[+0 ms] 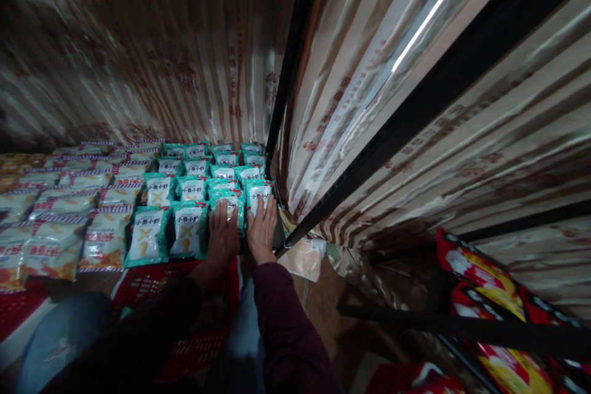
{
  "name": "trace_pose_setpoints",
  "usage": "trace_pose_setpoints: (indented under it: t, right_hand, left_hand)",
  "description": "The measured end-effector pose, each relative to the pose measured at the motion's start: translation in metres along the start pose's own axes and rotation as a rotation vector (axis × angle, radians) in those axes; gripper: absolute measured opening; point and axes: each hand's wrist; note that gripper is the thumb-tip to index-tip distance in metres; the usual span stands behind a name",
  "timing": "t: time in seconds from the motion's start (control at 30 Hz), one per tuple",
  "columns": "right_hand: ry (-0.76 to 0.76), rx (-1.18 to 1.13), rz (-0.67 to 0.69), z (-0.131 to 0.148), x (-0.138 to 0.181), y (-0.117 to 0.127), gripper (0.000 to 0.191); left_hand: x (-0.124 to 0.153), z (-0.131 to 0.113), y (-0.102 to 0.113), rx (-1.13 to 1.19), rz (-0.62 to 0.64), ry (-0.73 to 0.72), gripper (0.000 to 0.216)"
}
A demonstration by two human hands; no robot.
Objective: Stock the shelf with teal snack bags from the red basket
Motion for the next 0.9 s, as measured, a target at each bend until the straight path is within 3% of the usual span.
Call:
trace_pose_setpoints:
  t: [0.3,0.47,0.7,0.9]
  right_hand:
    - [0.011,-0.026,-0.051,0.002,0.002,0.005,0.055]
    - [0.019,0.010,-0.016,0.003,0.006,0.009,0.056]
    - [-0.019,0.024,0.025,0.006,0.013,0.011,0.058]
    - [-0.004,0.019,0.045,0.006,0.023,0.013,0.056]
  left_hand:
    - [0.002,0.000,-0.005,0.018,-0.056,-0.004,0.045]
    - [0.004,-0.002,-0.002,0.009,-0.071,-0.021,0.047]
    - [0.012,-0.008,0.012,0.048,0.010,-0.027,0.051]
    - [0.045,-0.018,0.024,0.172,0.119,-0.135,0.063]
Point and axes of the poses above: each hand's wrist, its own x-axis away from the middle knuckle, its own y-axis out of the back of the hand, z = x × y, and after that the axes turned 12 degrees about -x, right-handed
